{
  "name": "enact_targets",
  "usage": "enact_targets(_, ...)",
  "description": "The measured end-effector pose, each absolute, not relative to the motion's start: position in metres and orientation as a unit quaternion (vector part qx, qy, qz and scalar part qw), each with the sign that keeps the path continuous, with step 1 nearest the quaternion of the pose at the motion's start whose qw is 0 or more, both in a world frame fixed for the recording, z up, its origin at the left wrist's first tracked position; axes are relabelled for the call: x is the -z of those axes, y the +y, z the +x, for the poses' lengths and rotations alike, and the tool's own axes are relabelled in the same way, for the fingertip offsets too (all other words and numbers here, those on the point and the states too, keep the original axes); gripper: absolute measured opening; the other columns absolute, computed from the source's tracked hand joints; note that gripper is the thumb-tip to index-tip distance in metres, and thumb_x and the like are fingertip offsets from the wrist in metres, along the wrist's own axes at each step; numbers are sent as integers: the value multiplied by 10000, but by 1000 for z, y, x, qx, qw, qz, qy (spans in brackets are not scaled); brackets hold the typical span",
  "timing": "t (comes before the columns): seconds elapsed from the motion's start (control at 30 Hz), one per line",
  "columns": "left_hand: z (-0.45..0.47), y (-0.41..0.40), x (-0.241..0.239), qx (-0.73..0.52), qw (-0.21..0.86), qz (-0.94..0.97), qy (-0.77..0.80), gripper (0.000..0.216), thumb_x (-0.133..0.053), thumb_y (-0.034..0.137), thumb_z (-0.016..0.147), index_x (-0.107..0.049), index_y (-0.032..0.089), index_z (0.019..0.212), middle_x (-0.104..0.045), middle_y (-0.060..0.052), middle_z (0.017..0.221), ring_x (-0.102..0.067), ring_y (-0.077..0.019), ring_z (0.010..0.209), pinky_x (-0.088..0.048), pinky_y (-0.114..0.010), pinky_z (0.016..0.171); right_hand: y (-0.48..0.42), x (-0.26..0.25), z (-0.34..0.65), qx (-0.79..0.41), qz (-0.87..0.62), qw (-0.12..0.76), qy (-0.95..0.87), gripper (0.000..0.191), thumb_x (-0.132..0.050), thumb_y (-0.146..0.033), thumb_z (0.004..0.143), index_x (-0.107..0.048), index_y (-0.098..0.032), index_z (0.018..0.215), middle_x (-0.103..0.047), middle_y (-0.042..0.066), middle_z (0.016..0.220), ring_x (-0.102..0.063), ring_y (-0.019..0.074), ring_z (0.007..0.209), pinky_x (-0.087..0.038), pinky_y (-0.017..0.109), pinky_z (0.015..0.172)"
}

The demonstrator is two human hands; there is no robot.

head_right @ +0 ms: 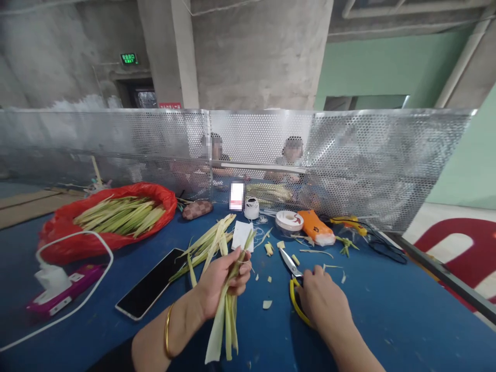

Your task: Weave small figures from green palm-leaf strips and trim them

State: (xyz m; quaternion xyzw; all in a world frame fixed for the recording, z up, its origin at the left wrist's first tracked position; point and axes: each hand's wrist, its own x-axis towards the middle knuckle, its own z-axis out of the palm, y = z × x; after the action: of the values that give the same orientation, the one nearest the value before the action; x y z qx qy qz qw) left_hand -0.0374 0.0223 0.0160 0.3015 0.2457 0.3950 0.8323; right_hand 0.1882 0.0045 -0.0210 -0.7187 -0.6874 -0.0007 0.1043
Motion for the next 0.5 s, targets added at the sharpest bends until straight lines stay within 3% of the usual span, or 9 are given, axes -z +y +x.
enact_targets(0.07, -32, 19, -12, -396, 826, 313, 252, 204, -548, 352, 849, -493, 158, 815, -441, 60, 625, -247, -16, 385, -113, -174, 390, -1, 12, 178, -62, -655, 255, -709, 229, -541, -341, 830, -675, -175, 914, -642, 151, 1024, -619, 309, 912, -452, 393, 763)
enact_targets(0.17, -23, 13, -6, -389, 810, 342, 274, 245, -600, 379, 804, -504, 154, 822, -460, 58, 648, -263, -5, 395, -111, -170, 397, -11, 3, 155, -318, -534, 442, -647, 334, -600, -473, 787, -677, -203, 968, -679, 84, 930, -625, 239, 823, -479, 328, 704)
enact_targets(0.23, -18, 10, -1, -388, 791, 367, 299, 288, -630, 412, 772, -524, 156, 850, -462, 64, 632, -263, -2, 390, -104, -175, 399, -17, 3, 140, -448, -505, 459, -577, 378, -657, -490, 739, -681, -182, 957, -685, 64, 848, -609, 187, 674, -467, 286, 586)
enact_targets(0.33, -13, 10, 6, -387, 744, 402, 368, 348, -643, 413, 751, -554, 169, 982, -453, 79, 576, -290, -15, 376, -127, -181, 400, -17, 12, 128, -505, -505, 455, -533, 372, -711, -460, 698, -680, -163, 918, -678, 43, 779, -564, 137, 584, -420, 239, 513)
enact_targets(0.43, -10, 13, 13, -341, 718, 414, 443, 464, -603, 343, 774, -499, 149, 1182, -523, 55, 594, -379, -45, 395, -185, -185, 400, -9, 25, 132, -464, -551, 442, -534, 327, -671, -419, 712, -683, -149, 894, -651, 32, 702, -563, 153, 583, -430, 262, 534)
enact_targets(0.5, -9, 14, 16, -328, 698, 431, 469, 572, -585, 251, 770, -404, 120, 1297, -604, 13, 687, -419, -56, 422, -226, -190, 406, -3, 30, 139, -360, -600, 475, -534, 350, -663, -370, 688, -677, -166, 971, -661, 56, 846, -602, 197, 705, -467, 312, 637)
